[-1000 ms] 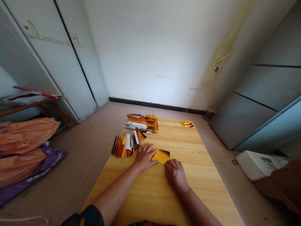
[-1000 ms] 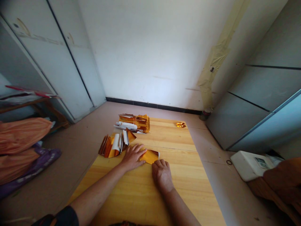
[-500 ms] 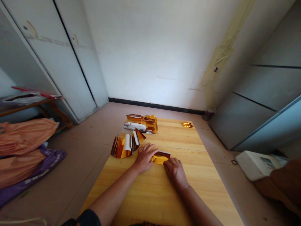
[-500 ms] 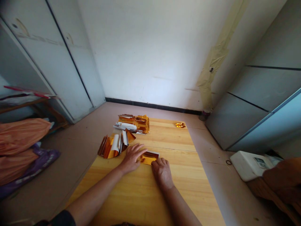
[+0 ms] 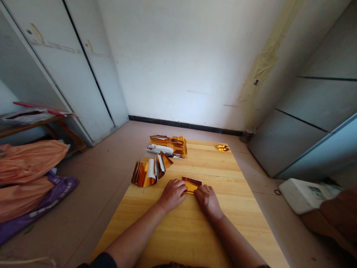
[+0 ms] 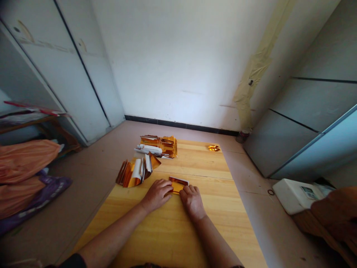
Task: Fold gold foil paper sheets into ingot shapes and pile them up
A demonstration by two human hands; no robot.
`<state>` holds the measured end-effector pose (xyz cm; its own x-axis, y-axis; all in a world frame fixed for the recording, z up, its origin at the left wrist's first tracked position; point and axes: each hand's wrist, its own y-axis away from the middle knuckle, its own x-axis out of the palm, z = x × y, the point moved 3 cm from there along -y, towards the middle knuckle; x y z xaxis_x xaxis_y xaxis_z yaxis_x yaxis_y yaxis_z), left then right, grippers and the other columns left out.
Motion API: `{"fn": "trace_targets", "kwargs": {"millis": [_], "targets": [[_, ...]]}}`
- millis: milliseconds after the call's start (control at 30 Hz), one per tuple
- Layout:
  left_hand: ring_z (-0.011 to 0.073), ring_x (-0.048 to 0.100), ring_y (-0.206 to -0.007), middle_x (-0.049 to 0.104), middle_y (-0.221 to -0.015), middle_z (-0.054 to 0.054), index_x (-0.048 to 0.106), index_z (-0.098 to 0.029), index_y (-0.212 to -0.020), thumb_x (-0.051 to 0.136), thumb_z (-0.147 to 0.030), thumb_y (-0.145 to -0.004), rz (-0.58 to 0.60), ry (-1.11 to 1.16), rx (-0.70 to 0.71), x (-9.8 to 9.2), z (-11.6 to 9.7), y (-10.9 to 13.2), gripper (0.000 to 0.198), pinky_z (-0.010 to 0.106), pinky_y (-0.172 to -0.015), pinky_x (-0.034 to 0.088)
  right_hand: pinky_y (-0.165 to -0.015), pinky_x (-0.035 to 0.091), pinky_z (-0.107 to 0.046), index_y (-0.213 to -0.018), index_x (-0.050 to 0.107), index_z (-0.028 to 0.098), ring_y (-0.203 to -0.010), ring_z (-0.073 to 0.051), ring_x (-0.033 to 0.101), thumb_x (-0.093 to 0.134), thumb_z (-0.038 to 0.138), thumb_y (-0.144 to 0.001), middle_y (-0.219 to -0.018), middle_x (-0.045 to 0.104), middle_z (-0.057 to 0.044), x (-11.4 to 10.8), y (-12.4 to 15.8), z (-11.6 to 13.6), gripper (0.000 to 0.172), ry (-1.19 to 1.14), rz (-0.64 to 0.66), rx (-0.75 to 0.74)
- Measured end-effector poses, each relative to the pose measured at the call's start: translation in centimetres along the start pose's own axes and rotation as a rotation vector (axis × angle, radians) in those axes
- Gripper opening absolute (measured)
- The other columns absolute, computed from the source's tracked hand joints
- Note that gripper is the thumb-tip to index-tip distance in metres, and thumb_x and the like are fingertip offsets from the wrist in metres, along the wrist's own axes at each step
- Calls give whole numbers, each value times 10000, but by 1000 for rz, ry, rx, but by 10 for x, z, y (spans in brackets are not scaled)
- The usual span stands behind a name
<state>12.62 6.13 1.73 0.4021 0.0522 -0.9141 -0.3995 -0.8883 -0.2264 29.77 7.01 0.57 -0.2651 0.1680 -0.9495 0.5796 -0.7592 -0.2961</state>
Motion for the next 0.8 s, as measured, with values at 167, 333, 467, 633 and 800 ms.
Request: {"fn": "trace_targets", "kwargs": {"millis": [167, 333, 467, 633, 800], "targets": [[174, 547, -887, 661, -907, 24, 644, -205, -834, 487, -195, -874, -79, 81, -26, 5, 9, -12, 162, 298, -803, 400, -726, 302, -253, -747, 610, 196, -803, -140, 506, 450, 216, -932, -817, 610, -18, -3, -6, -5, 245, -132, 5, 89], [163, 564, -827, 656, -827, 25, 630, -193, -799, 468, -163, -869, -122, 143, -125, 10, 17, -27, 178, 264, -758, 401, -767, 351, -262, -888, 604, 201, -902, -172, 524, 492, 225, -878, -941, 635, -41, -9, -13, -9, 115, -254, -1, 108], [161, 572, -833, 657, -831, 22, 620, -196, -826, 450, -163, -874, -129, 121, -208, 14, 21, -34, 180, 255, -751, 400, -734, 391, -241, -850, 611, 191, -831, -165, 567, 454, 214, -875, -846, 653, -41, -3, -21, -20, 160, -359, -36, 292], [160, 589, -858, 667, -877, 21, 616, -203, -897, 451, -175, -876, -137, 74, -300, 18, 21, -38, 169, 254, -762, 404, -686, 406, -222, -993, 602, 184, -807, -157, 612, 453, 241, -868, -864, 673, -50, 7, -29, -26, 203, -332, -31, 528], [169, 599, -890, 673, -912, 33, 606, -201, -930, 459, -189, -877, -125, 16, -335, 20, 19, -39, 157, 265, -782, 409, -689, 389, -215, -1050, 588, 169, -818, -156, 621, 471, 213, -859, -875, 681, -62, 7, -32, -20, 229, -187, -5, 603]]}}
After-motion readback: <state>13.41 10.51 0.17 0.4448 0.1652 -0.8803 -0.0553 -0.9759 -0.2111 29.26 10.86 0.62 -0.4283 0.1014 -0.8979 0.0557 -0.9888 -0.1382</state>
